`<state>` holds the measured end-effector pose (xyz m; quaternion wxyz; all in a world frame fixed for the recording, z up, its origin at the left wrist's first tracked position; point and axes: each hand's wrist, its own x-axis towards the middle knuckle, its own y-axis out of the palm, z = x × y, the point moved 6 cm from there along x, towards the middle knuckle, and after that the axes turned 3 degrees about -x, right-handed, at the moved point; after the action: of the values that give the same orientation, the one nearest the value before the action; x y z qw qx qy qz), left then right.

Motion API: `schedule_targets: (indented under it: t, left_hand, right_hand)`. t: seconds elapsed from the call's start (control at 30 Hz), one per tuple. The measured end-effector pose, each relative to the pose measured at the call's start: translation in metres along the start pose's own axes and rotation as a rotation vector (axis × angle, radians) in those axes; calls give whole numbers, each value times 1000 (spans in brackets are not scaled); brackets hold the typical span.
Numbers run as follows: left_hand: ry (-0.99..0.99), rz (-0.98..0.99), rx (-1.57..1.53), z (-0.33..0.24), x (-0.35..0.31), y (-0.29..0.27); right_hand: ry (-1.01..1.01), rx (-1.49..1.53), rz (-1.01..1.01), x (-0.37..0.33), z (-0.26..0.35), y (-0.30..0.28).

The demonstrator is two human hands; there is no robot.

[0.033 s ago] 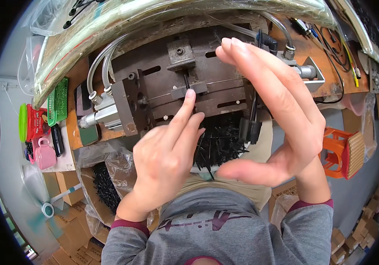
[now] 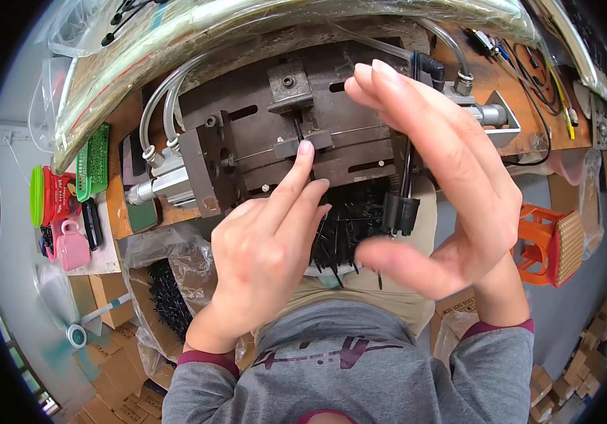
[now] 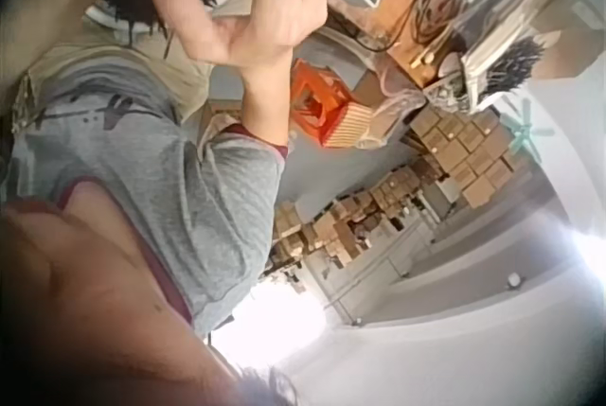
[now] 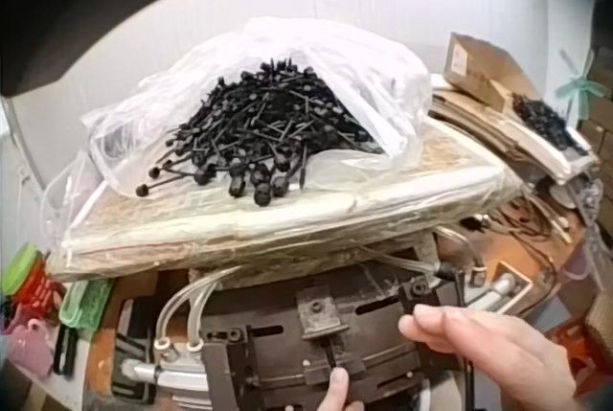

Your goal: Assembling small black plastic fasteners by hand and using a pneumatic press.

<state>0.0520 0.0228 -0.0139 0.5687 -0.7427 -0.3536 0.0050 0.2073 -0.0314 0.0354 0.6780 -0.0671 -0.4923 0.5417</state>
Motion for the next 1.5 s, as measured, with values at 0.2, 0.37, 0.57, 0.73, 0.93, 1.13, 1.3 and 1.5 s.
schedule_targets:
  t: [0.2, 0.37, 0.57, 0.73, 0.93, 1.13, 1.3, 1.5]
  left_hand:
    - [-10, 71, 6, 2, 7, -8]
    - [10, -145, -172, 15, 46, -54]
    - [202, -381, 261, 44, 127, -97]
    - [-91, -117, -39, 59, 145, -95]
    - [-133, -210, -534, 63, 104, -100]
    - [-2, -255, -292, 31, 35, -97]
    - [5, -50, -186, 6, -2, -43]
    - [55, -91, 36, -4, -4, -2]
  right_hand:
    - [88, 101, -39, -12, -1, 0]
    - [128, -166, 3, -21, 10, 17]
    - [11, -304, 132, -22, 12, 58]
    - [-4, -393, 160, -14, 9, 71]
    - [67, -453, 308, -8, 15, 65]
    - [-49, -490, 62, 72, 13, 24]
    - [-169, -664, -98, 156, -13, 24]
    - [103, -493, 269, 188, -57, 41]
